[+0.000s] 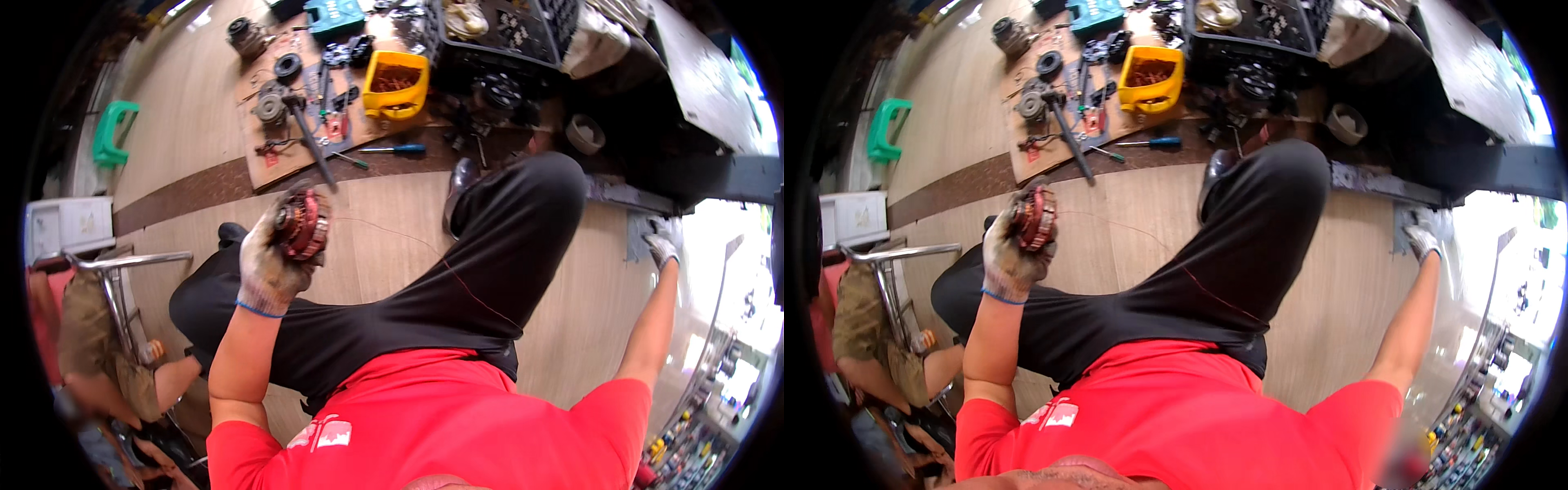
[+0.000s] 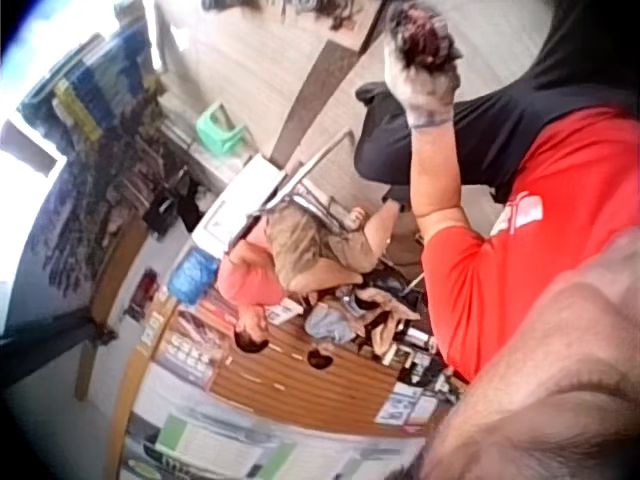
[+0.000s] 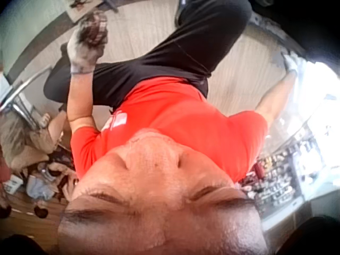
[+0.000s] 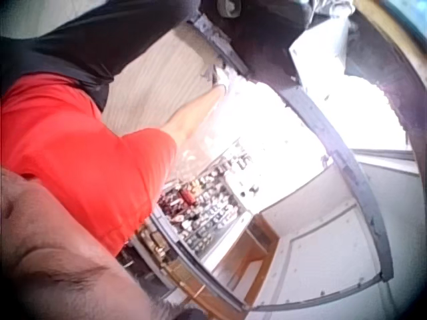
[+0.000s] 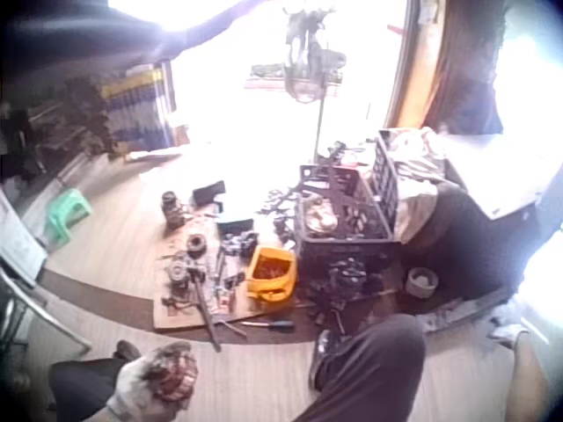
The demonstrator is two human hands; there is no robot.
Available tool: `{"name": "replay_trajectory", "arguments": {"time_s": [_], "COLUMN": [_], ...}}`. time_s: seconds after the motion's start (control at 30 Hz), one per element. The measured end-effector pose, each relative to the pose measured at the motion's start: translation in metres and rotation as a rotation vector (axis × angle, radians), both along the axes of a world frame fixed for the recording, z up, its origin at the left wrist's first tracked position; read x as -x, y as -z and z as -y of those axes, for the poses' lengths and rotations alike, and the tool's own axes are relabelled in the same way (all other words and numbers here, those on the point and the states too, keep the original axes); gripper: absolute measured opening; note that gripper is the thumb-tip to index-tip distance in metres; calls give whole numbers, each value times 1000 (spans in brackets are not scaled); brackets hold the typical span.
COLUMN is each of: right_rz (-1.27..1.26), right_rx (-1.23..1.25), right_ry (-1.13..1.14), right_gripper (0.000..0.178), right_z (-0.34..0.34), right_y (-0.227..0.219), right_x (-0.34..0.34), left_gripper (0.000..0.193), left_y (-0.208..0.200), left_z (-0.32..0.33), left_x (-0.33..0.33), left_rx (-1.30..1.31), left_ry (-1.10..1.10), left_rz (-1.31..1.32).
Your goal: The person holds a motor stator and uses pliers to pull and trim wires, then checks the internal components while sitting on the floor.
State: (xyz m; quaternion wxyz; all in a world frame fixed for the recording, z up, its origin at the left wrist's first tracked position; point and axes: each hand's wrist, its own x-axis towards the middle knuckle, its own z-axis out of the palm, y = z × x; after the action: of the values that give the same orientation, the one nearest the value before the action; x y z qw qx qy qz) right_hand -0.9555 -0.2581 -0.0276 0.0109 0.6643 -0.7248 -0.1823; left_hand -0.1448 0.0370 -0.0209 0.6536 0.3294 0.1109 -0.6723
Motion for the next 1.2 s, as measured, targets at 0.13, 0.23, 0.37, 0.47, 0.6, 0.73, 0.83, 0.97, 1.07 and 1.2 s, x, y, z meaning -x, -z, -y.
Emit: {"name": "replay_trajectory", "arguments": {"time_s": [0.13, 0.23, 0.37, 0.47, 0.6, 0.73, 0.83, 0.97, 1.07, 1.2], "right_rz": [580, 904, 856, 941, 1015, 935, 883, 903, 940, 1115], "right_rx": [567, 739, 148, -134, -395, -908, -1146, -949, -720, -894], "right_ry": [62, -359, -1171, -1302, -1345, -1094, -756, -1003, -1100, -855], "right_gripper": [52, 49, 54, 62, 61, 43, 32, 25, 23, 23], "right_z": [11, -66, -114, -131, -126, -120, -118, -105, -99, -94], "right_y": [-59, -150, -155, -114, -72, -77, -88, -68, -62, -62], "right_x": [-196, -361, -496, -570, -619, -647, -661, -662, -661, -658], "left_gripper": [39, 40, 40, 37, 35, 35, 35, 37, 39, 39], "left_y": [-22, -18, -11, -15, -13, -11, -10, -8, -6, -4], "left_z": [-16, -6, -6, -8, -8, -12, -14, -13, -14, -13], "left_x": [-2, 6, 6, 9, 10, 6, 3, 3, 2, 2], "left_rx": [-110, -23, -32, 99, 167, 199, 204, 180, 188, 200], "left_ry": [-37, 8, -29, -33, -76, -67, -59, -34, -5, -30], "left_rz": [140, 167, 167, 178, 166, 182, 195, 262, 298, 253]}}
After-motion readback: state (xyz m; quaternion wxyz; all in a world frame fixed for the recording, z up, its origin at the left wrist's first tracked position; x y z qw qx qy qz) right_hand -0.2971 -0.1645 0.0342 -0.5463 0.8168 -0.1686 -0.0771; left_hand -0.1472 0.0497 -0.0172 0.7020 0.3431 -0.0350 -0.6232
